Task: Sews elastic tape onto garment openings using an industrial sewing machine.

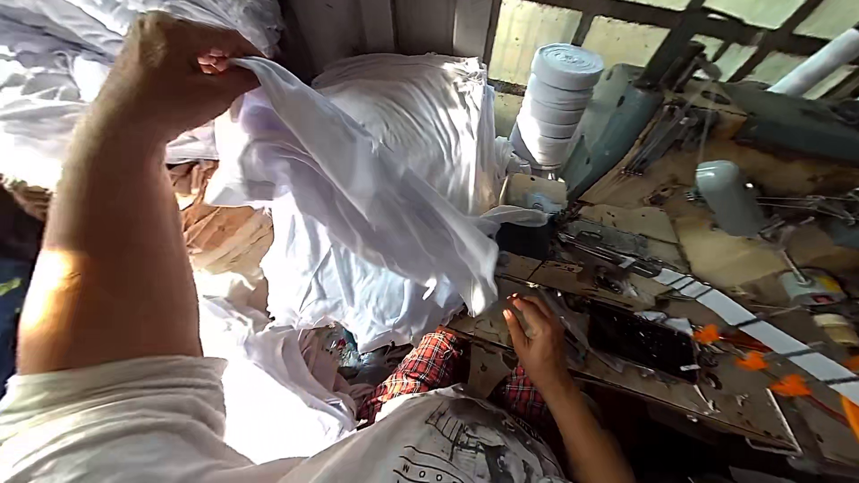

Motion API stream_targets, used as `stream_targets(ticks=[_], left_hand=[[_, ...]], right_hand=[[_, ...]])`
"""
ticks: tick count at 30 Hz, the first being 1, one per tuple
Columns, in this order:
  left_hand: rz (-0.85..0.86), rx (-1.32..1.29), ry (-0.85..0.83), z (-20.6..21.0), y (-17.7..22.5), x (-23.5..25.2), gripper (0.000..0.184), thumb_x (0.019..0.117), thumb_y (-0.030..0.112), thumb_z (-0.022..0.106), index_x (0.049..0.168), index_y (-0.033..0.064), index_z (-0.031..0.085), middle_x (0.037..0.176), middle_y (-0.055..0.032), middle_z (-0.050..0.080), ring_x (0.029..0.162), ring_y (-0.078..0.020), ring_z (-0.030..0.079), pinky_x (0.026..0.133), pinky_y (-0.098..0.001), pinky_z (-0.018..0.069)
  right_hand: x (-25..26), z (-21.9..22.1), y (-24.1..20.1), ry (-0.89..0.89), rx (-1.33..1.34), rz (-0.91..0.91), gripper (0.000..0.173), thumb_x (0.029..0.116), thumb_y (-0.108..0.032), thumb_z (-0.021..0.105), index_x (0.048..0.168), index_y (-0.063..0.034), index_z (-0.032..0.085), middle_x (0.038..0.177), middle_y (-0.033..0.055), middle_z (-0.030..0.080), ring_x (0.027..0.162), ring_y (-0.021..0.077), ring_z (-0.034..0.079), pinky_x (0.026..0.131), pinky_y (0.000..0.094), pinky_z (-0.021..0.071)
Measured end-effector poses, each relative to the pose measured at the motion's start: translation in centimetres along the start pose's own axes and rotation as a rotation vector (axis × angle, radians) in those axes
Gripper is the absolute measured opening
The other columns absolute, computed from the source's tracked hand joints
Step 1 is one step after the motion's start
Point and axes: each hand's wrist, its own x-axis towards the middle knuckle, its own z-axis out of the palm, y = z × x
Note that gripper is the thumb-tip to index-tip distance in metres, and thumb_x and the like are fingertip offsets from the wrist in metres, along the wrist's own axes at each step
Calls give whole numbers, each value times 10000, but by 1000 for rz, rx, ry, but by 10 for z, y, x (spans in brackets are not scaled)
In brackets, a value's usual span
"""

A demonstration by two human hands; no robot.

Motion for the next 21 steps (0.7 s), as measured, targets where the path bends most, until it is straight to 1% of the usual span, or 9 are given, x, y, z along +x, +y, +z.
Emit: stream_targets(ticks=[2, 4, 5, 8, 10, 13, 15, 18, 21], left_hand=[[-277, 66, -62, 14, -14, -10, 279, 1017, 132, 576, 1155, -95, 660, 1076, -381, 644, 1025, -570, 615, 883, -777, 406], [-443, 89, -207, 37, -20, -28, 369, 1022, 104, 607, 1326, -104, 580, 1306, -405, 563, 1253, -604, 514, 1040, -770, 349], [-417, 70, -208, 50, -19, -40, 396, 1003, 81, 632, 1345, -107, 567, 1343, -394, 543, 1282, -593, 496, 1062, -753, 351], [-277, -66, -61, 73, 4, -64, 327, 1008, 67, 586, 1300, -78, 610, 1324, -313, 608, 1238, -487, 590, 1038, -649, 452], [-209, -164, 24, 85, 26, -75, 267, 997, 57, 578, 1217, -73, 656, 1266, -265, 656, 1190, -401, 638, 1022, -567, 498], [-65, -228, 46, 113, 47, -78, 206, 960, 42, 604, 1103, -71, 700, 1146, -236, 702, 1098, -356, 680, 985, -538, 527], [-50, -222, 15, 136, 55, -76, 218, 952, 73, 645, 1116, -59, 704, 1180, -226, 696, 1122, -356, 673, 983, -542, 527], [-148, -42, 54, 164, 48, -69, 393, 936, 218, 702, 1221, -49, 655, 1326, -263, 612, 1223, -434, 603, 979, -598, 508], [-212, 6, 68, 159, 35, -72, 258, 870, 23, 692, 1099, -92, 660, 1126, -306, 642, 1022, -492, 656, 819, -657, 528]], right_hand=[[10, 6, -5, 2, 113, -4, 218, 954, -89, 615, 1062, 54, 740, 1074, 186, 726, 981, 215, 723, 887, 319, 594], [19, 12, -10, 25, 199, -27, 215, 959, -77, 620, 1069, 71, 731, 1037, 184, 724, 917, 148, 714, 850, 236, 580], [23, 15, -14, 36, 222, -44, 217, 958, -71, 618, 1074, 74, 729, 1030, 181, 728, 905, 131, 712, 841, 217, 576], [37, 27, -32, 50, 249, -124, 251, 960, -87, 622, 1113, 96, 701, 1007, 176, 731, 922, 131, 715, 855, 218, 576], [50, 37, -53, -9, 225, -183, 359, 946, -166, 680, 1183, 104, 670, 1026, 175, 731, 949, 184, 718, 851, 291, 592], [72, 66, -84, -133, 55, -225, 675, 861, -361, 787, 1316, 102, 603, 1128, 195, 724, 1034, 304, 711, 893, 443, 589], [86, 90, -89, -218, -53, -213, 700, 886, -357, 759, 1378, 102, 567, 1168, 236, 714, 1067, 379, 705, 910, 513, 568], [108, 95, -87, -292, 71, -121, 410, 989, -158, 617, 1350, 34, 623, 983, 166, 749, 858, 291, 740, 785, 462, 602], [116, 56, -78, -143, 522, -50, 278, 981, -40, 584, 1225, 82, 640, 868, 65, 721, 740, 98, 676, 710, 288, 586]])
